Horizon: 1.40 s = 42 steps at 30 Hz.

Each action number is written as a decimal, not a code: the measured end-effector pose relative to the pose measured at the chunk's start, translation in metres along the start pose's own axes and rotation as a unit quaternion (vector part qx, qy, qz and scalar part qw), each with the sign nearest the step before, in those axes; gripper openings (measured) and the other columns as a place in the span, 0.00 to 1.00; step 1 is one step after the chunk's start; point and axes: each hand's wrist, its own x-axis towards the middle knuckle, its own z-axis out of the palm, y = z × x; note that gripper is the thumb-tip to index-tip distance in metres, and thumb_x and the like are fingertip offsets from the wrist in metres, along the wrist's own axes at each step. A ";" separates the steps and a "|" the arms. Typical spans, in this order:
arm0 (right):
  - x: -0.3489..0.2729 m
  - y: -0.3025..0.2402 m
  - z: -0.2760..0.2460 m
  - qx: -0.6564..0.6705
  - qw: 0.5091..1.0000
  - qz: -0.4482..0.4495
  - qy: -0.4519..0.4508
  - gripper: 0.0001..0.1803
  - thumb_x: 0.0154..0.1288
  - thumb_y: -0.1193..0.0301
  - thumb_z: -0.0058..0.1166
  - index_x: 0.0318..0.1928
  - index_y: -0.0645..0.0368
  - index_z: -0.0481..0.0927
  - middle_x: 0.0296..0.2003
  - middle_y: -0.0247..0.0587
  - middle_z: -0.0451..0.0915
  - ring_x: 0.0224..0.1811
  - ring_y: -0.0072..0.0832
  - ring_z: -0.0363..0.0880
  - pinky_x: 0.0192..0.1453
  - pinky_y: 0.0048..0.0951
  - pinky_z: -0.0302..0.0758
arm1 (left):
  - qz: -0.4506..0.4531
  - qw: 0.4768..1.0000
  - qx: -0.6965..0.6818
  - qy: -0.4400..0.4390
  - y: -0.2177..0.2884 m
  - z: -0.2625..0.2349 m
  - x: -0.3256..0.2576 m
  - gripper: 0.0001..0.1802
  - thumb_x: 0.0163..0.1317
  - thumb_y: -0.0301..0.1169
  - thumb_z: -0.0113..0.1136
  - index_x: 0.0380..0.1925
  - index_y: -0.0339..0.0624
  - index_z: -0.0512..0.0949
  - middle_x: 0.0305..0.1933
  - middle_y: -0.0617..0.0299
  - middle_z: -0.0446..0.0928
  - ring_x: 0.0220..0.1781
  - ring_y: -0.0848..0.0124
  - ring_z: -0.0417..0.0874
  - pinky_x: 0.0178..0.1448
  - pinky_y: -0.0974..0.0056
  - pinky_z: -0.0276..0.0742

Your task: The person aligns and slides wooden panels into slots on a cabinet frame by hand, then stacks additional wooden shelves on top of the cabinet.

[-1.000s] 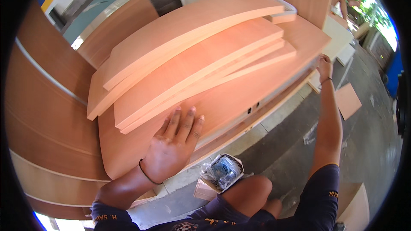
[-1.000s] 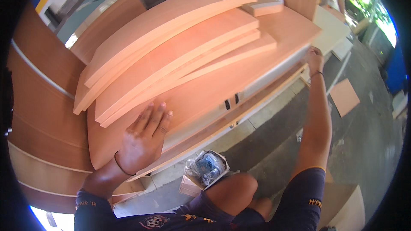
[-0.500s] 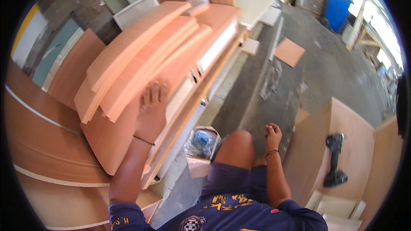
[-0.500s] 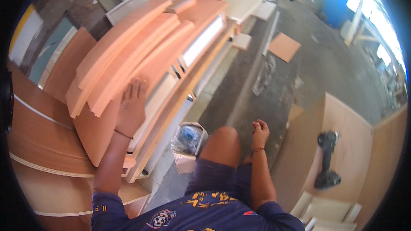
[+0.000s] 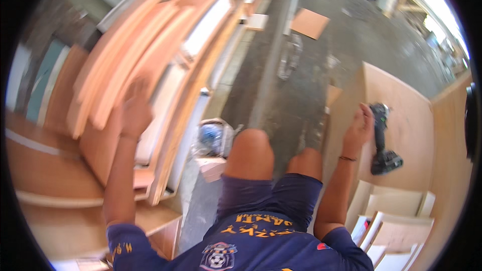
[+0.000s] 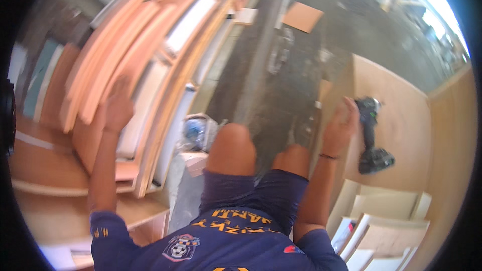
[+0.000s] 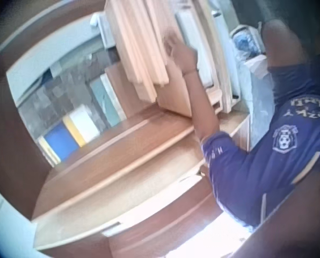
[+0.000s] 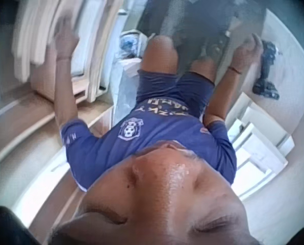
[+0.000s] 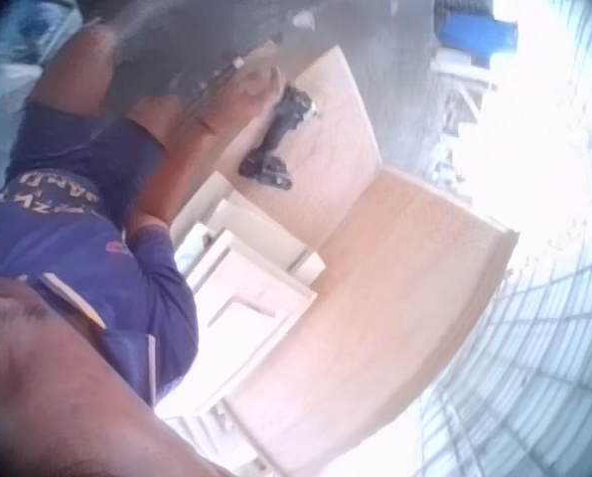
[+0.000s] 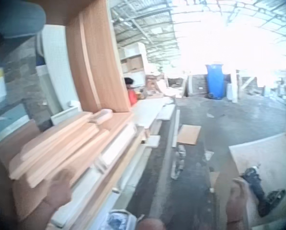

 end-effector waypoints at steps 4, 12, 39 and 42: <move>-0.007 0.034 0.007 -0.209 0.977 -0.047 -0.003 0.15 0.59 0.70 0.57 0.47 0.56 0.78 0.48 0.41 0.79 0.58 0.40 0.71 0.67 0.46 0.57 | -0.007 0.999 0.053 -0.008 -0.004 -0.001 -0.017 0.43 0.47 0.14 0.47 0.70 0.34 0.52 0.72 0.44 0.54 0.75 0.53 0.53 0.78 0.58 0.47; -0.019 0.062 0.007 -0.352 0.934 0.034 -0.053 0.18 0.55 0.68 0.60 0.49 0.48 0.78 0.57 0.34 0.72 0.64 0.40 0.65 0.68 0.58 0.49 | -0.053 0.998 0.028 -0.029 0.028 -0.018 -0.019 0.46 0.45 0.12 0.45 0.70 0.40 0.51 0.74 0.47 0.52 0.75 0.53 0.52 0.78 0.56 0.46; -0.162 -0.158 -0.149 -0.220 0.599 0.310 -0.705 0.23 0.58 0.58 0.56 0.48 0.62 0.80 0.41 0.57 0.82 0.46 0.54 0.80 0.52 0.44 0.76 | -0.051 0.979 -0.188 -0.060 0.005 -0.040 -0.005 0.36 0.50 0.30 0.58 0.64 0.42 0.63 0.71 0.45 0.53 0.73 0.43 0.52 0.71 0.41 0.50; -0.152 -0.140 -0.137 -0.170 0.585 0.353 -0.710 0.21 0.61 0.65 0.54 0.51 0.65 0.78 0.32 0.50 0.84 0.35 0.40 0.84 0.42 0.37 0.79 | -0.084 0.972 -0.199 -0.092 0.004 -0.043 -0.009 0.36 0.51 0.34 0.59 0.64 0.44 0.63 0.72 0.46 0.52 0.73 0.45 0.52 0.71 0.41 0.49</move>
